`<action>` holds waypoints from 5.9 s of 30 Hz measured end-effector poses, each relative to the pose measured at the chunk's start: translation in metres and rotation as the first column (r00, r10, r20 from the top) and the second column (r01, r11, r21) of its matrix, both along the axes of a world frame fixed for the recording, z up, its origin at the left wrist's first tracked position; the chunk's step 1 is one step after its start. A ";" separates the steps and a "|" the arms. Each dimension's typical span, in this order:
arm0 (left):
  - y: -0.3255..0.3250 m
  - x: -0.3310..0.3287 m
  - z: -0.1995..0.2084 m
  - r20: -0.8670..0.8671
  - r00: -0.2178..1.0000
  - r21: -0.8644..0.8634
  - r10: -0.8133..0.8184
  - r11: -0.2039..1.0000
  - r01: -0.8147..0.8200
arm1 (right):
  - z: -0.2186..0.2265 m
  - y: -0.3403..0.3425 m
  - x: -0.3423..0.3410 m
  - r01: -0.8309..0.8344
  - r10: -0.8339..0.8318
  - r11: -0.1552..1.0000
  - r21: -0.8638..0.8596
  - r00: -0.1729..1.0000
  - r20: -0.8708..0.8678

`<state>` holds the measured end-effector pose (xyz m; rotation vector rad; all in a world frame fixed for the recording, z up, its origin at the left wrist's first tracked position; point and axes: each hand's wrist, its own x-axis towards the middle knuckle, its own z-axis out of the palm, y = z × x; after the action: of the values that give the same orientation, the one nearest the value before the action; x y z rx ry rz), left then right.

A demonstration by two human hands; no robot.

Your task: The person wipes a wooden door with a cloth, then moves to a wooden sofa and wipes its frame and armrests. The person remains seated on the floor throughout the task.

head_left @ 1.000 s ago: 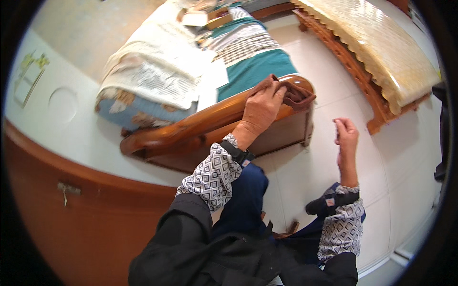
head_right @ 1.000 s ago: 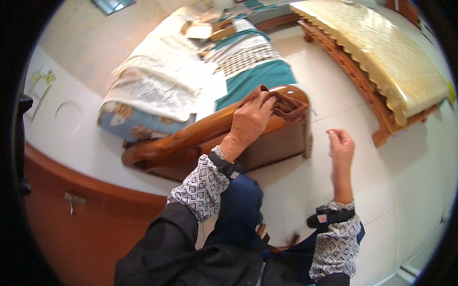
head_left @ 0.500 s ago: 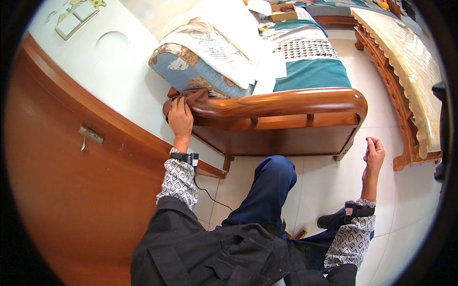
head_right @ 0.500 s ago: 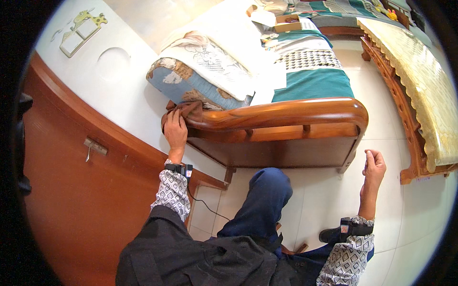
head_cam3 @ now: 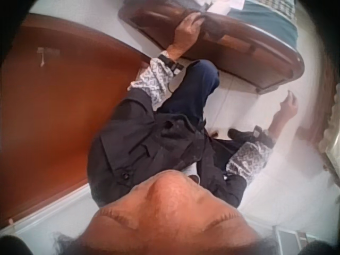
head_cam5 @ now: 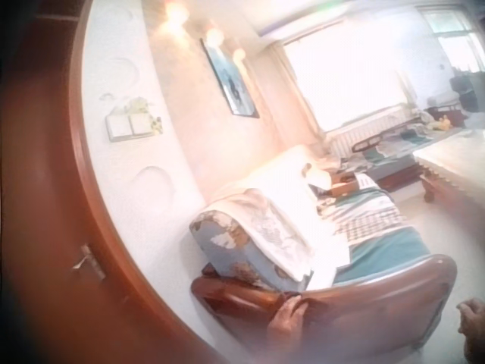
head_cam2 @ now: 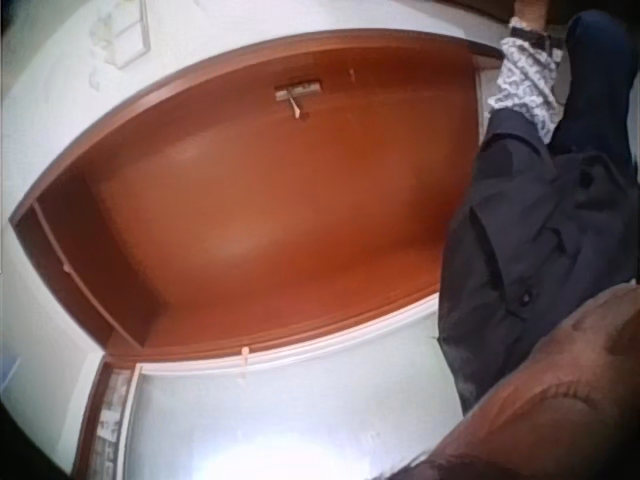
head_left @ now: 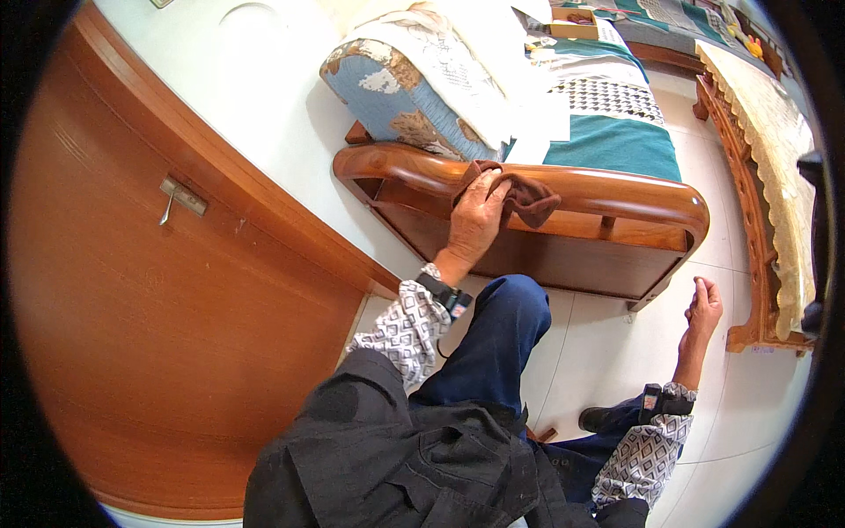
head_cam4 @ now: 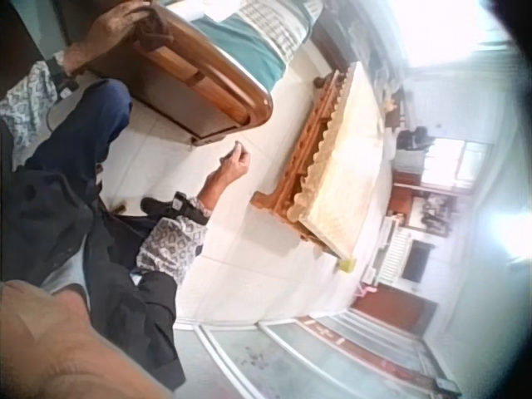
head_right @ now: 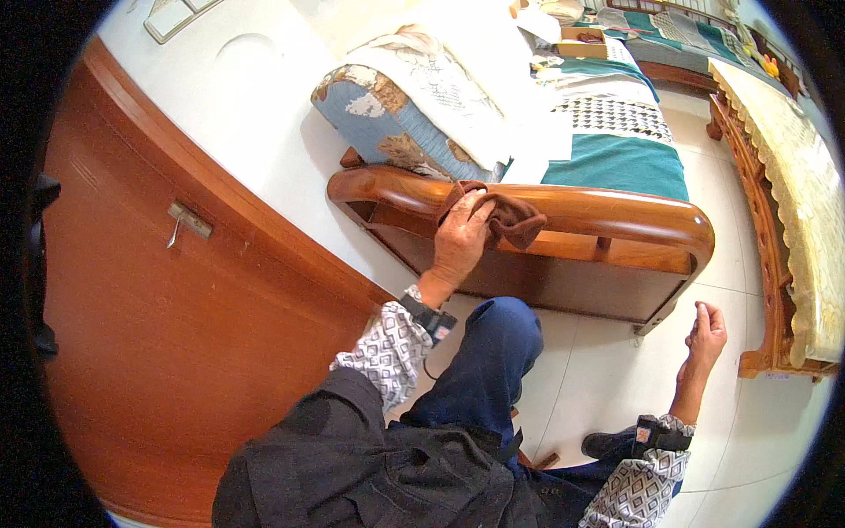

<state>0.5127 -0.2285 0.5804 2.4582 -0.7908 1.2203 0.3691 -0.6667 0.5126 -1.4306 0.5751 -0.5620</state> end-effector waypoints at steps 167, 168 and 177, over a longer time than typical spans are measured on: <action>0.141 0.047 -0.114 -0.480 0.870 -0.853 0.114 0.173 -0.493 | 0.001 0.000 0.000 0.011 -0.013 0.997 -0.071 0.999 -0.034; 0.163 0.052 -0.098 -0.408 0.876 -0.872 0.256 0.174 -0.457 | 0.002 0.000 0.000 0.007 -0.009 0.998 -0.065 1.000 -0.025; 0.191 0.038 -0.075 -0.383 0.919 -0.858 0.089 0.333 -0.390 | 0.005 0.003 0.002 -0.037 0.037 0.996 -0.078 0.999 -0.006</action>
<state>0.5511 -0.0370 0.5053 1.6580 0.3794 0.9406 0.3711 -0.6638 0.5180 -1.5140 0.5340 -0.5568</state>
